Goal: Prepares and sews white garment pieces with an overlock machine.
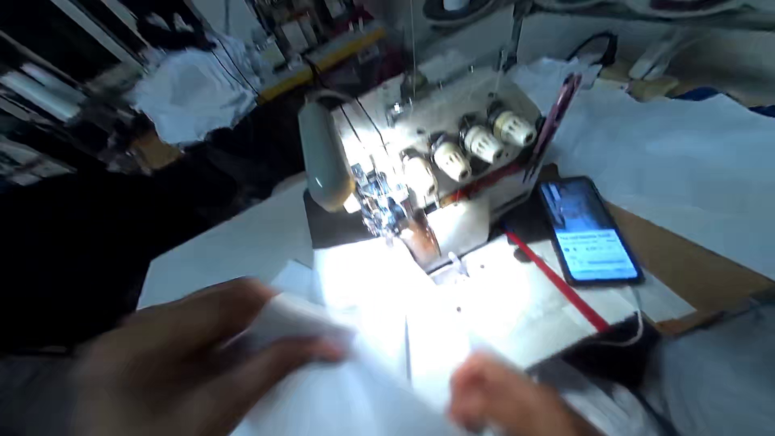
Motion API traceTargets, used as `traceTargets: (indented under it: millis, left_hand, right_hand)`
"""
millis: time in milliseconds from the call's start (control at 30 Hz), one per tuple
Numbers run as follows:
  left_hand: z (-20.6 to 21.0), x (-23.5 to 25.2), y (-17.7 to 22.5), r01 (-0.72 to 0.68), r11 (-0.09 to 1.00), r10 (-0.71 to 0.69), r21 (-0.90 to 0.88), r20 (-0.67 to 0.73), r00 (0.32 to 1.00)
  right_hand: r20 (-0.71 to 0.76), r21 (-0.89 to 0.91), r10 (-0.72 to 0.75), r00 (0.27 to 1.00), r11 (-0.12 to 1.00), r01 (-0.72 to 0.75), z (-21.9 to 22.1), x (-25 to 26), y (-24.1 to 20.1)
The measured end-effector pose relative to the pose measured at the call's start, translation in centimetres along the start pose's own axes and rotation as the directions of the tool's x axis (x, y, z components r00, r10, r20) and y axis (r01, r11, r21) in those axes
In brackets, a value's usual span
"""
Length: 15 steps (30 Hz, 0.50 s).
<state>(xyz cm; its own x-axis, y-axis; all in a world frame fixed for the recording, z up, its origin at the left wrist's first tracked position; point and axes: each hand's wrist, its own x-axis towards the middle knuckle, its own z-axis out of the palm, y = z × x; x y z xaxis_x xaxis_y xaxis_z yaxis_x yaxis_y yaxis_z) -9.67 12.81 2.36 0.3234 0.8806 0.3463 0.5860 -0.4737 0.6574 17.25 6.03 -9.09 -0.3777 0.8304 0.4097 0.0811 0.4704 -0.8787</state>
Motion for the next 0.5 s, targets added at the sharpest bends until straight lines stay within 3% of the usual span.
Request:
traceTargets:
  millis: [33,67,100,167,233,367,433,500]
  left_hand:
    - [1.6,1.3,-2.1,-0.032,0.996,0.034,0.088,-0.022,0.999]
    - [3.4,2.5,-4.2,-0.034,0.994,0.040,0.105,-0.050,0.998]
    - [5.0,3.3,-6.0,-0.001,0.998,0.005,0.058,-0.066,0.998]
    - [6.7,4.0,-8.1,0.092,0.993,-0.099,-0.074,-0.083,0.992]
    - [6.7,3.9,-8.5,0.093,0.992,-0.099,-0.084,-0.071,0.993]
    - [6.4,2.7,-8.9,0.053,0.995,-0.057,-0.083,-0.047,0.997]
    - [5.9,2.2,-9.4,0.019,0.995,-0.024,-0.096,-0.053,0.998]
    - [5.5,2.0,-9.7,0.011,0.991,-0.016,-0.133,-0.033,0.999]
  right_hand:
    - [-0.154,-0.205,0.026,0.988,0.977,-0.058,0.2,0.8,2.0]
    - [-0.262,-0.283,0.067,0.963,0.949,-0.143,0.5,1.7,4.2]
    - [-0.279,-0.220,0.171,0.945,0.947,-0.236,0.6,2.5,5.8]
    - [-0.136,0.066,0.411,0.901,0.911,-0.406,0.1,3.0,7.1]
    - [-0.014,0.181,0.454,0.891,0.877,-0.444,-0.5,2.4,7.3]
    - [0.260,0.233,0.459,0.849,0.824,-0.517,-2.7,3.4,7.0]
    - [0.311,0.264,0.476,0.823,0.788,-0.556,-2.1,5.5,6.1]
    - [0.230,0.345,0.476,0.849,0.776,-0.528,-0.6,6.8,5.0]
